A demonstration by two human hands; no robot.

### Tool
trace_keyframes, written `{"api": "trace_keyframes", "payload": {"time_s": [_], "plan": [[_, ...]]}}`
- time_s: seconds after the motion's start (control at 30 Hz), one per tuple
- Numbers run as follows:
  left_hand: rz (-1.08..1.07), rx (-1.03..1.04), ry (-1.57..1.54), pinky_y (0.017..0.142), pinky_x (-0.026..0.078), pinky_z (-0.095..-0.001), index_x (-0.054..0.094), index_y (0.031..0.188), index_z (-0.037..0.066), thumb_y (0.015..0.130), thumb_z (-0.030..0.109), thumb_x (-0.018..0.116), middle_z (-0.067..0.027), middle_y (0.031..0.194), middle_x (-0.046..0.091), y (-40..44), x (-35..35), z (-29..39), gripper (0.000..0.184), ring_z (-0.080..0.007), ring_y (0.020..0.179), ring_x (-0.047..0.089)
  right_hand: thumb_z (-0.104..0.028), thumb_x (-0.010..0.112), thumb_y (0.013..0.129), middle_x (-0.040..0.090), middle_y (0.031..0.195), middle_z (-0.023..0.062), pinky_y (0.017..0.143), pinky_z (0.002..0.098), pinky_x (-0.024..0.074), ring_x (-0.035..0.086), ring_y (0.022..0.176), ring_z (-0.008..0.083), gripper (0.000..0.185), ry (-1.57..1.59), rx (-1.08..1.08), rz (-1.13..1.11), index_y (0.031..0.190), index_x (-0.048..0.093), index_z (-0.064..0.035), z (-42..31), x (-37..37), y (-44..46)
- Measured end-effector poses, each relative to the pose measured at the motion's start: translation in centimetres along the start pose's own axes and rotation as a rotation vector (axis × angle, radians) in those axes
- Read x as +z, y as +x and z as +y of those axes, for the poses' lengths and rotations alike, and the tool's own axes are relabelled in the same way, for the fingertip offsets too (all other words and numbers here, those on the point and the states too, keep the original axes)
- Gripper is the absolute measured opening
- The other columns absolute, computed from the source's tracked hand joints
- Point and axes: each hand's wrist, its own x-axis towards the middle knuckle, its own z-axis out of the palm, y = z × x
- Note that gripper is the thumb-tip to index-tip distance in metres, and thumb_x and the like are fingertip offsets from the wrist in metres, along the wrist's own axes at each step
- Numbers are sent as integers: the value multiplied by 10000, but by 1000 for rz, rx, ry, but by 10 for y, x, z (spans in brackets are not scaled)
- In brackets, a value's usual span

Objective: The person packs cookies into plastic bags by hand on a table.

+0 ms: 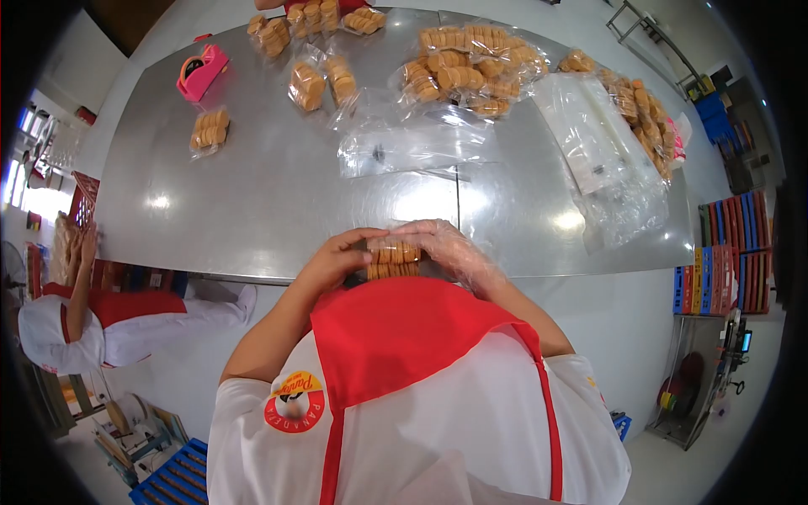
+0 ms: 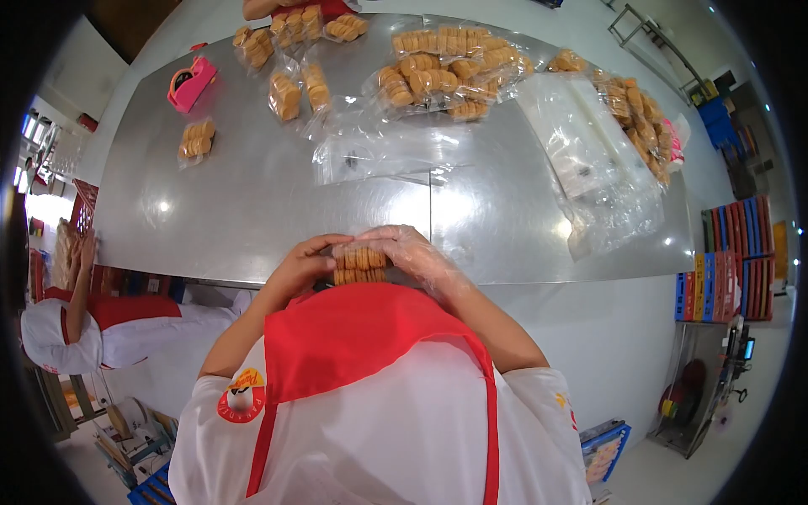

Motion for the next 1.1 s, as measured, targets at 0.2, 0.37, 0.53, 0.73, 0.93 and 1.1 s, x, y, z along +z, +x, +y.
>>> {"api": "trace_keyframes", "payload": {"time_s": [0.2, 0.37, 0.53, 0.73, 0.93, 1.1], "plan": [[-16, 204, 276, 1041, 431, -329, 683, 1160, 27, 882, -40, 606, -61, 1251, 602, 2, -7, -6, 296, -191, 1193, 559, -61, 559, 941, 607, 1282, 127, 1048, 317, 438, 542, 1235, 211, 307, 74, -162, -99, 1223, 641, 28, 24, -9, -2], [-39, 273, 380, 988, 454, -319, 691, 1104, 20, 890, 4, 626, -76, 1241, 595, 20, -7, 3, 225, -188, 1152, 567, -202, 624, 919, 515, 1415, 175, 1099, 359, 389, 483, 1325, 298, 489, -118, -307, 12, 1337, 546, 39, 23, -2, -13], [123, 115, 528, 698, 525, -273, 695, 1103, 51, 914, 124, 682, -39, 1102, 628, 35, 38, 48, 203, -127, 903, 621, -408, 751, 785, 461, 1423, 258, 1137, 445, 323, 421, 1347, 402, 845, -1276, -531, 307, 1428, 424, 33, -18, 17, -32], [77, 361, 676, 727, 519, -278, 631, 1268, 76, 809, 142, 801, -60, 1235, 526, 26, 95, 101, 493, -126, 910, 596, -296, 857, 670, 545, 1312, 213, 1076, 438, 395, 492, 1290, 315, 873, -715, -538, 299, 1380, 444, -1, -66, 16, -55], [-338, 646, 740, 920, 478, -342, 363, 1496, 52, 562, 164, 962, -93, 1417, 352, -11, 119, 123, 1115, -203, 1153, 512, -187, 927, 560, 580, 1269, 106, 1050, 385, 432, 552, 1214, 232, 987, -252, -847, 245, 1400, 426, -54, -65, 6, -90], [-345, 794, 788, 949, 477, -356, 412, 1474, 58, 637, 107, 913, -111, 1407, 365, -22, 132, 120, 976, -222, 1116, 516, -254, 959, 558, 505, 1368, 145, 1063, 410, 425, 525, 1266, 305, 1039, -410, -1010, 269, 1421, 406, -84, -61, 6, -98]]}}
